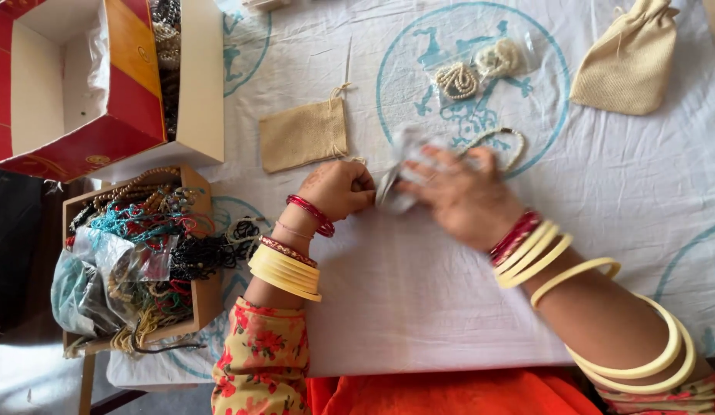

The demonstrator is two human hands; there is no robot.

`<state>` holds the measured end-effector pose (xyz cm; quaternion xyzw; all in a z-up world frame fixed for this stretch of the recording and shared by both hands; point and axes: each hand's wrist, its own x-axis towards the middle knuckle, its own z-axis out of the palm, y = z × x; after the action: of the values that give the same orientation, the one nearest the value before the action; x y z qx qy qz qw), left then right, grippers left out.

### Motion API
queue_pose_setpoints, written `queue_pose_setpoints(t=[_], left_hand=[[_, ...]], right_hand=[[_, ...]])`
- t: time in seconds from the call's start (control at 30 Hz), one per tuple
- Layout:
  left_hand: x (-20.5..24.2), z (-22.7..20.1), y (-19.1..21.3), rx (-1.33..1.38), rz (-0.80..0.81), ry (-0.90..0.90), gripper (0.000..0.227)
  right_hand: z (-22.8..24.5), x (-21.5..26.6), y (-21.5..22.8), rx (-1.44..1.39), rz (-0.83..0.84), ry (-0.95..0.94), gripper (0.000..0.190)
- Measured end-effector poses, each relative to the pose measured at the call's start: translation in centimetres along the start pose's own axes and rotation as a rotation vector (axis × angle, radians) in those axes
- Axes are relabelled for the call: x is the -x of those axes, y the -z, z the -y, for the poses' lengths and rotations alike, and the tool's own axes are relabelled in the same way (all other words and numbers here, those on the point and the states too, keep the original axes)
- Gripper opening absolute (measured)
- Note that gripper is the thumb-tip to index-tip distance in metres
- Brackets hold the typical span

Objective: Sorting various jewelry items including necklaces and bangles into boxes and pouches.

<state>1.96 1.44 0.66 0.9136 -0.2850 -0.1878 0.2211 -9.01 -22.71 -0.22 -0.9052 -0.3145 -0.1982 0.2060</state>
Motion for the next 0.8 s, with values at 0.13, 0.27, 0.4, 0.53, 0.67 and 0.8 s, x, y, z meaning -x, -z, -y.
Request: queue_pose_setpoints(t=[0.13,0.27,0.4,0.53,0.67,0.8], left_hand=[[0.5,-1.7,1.4,0.023,0.132,0.146,0.03],[0.8,-2.6,2.2,0.087,0.125,0.212,0.029],[0.6,-1.8,2.2,0.091,0.131,0.157,0.032],[-0.6,1.0,0.1,0.013,0.025,-0.024,0.022],[0.0,-0.2,1.3,0.094,0.107,0.033,0.024],[-0.2,-0.1,1.1,0.083,0.124,0.07,0.024]], right_hand=[[-5.8,3.9,1.4,0.167,0.072,-0.326,0.04],[-5.7,3.5,4.9,0.255,-0.029,-0.545,0.034],[-3.6,2.8,1.2,0.216,-0.246,-0.382,0.031],[1.7,-0.4,-0.7,0.065,-0.053,-0.042,0.036],[1.0,-0.6,-0.6,0.116,0.159,-0.16,0.037],[-3.6,3.8,1.4,0.258,0.13,-0.326,0.038]])
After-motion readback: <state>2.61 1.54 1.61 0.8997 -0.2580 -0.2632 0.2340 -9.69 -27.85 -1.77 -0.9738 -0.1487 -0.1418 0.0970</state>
